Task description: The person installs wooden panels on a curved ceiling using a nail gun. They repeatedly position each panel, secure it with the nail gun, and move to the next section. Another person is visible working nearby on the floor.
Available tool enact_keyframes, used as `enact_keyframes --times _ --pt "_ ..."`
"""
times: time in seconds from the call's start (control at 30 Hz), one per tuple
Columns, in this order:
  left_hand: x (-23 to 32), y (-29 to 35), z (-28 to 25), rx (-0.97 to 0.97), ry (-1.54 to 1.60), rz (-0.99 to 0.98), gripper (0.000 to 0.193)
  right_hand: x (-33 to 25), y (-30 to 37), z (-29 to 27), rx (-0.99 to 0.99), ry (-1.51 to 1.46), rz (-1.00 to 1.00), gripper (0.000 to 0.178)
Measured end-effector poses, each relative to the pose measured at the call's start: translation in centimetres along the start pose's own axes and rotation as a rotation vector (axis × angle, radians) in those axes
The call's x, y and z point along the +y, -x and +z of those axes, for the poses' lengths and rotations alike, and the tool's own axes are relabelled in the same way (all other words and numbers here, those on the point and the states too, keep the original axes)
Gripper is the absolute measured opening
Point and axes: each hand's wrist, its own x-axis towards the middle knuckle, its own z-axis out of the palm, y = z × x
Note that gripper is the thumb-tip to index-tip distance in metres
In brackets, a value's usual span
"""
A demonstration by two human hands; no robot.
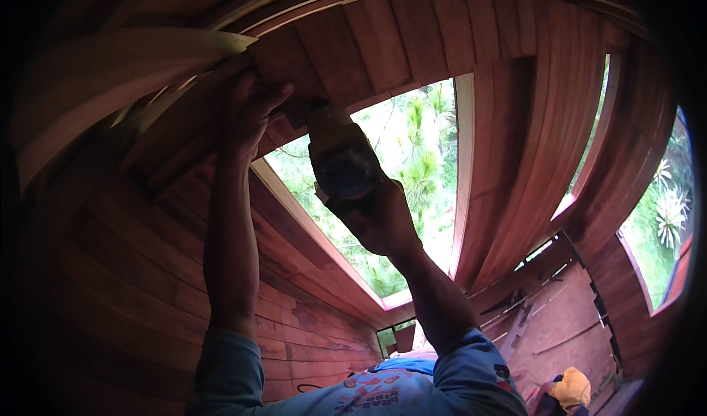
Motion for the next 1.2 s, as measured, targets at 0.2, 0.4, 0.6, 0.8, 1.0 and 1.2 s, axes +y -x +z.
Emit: enact_keyframes --times 0.2,0.4,0.6,0.8,1.0,1.2 --pt "0.5 0.1 0.1 -0.028 -0.050 -0.021 0.042 -0.5 -0.1 0.3 0.041 -0.067 0.043 0.060" --pt "-0.2 -0.4 0.0 -0.052 -0.002 0.035 0.041 0.0 0.1 0.7 0.036 -0.189 -0.006 0.058" --pt "0.3 -0.2 -0.2 -0.025 -0.064 -0.016 0.036 0.0 0.2 1.2 -0.086 0.005 0.096 0.048" --pt "0.3 -0.1 0.4 -0.028 0.026 0.017 0.028 1.1 -0.1 1.8 -0.003 -0.037 -0.045 0.047" --pt "0.3 -0.3 0.1 -0.033 -0.015 0.030 0.028 -0.3 -0.3 1.6 -0.047 0.027 -0.003 0.051" --pt "0.5 -0.3 0.2 -0.013 -0.015 0.023 0.027 -0.7 -0.3 1.7 -0.034 0.048 0.038 0.050"
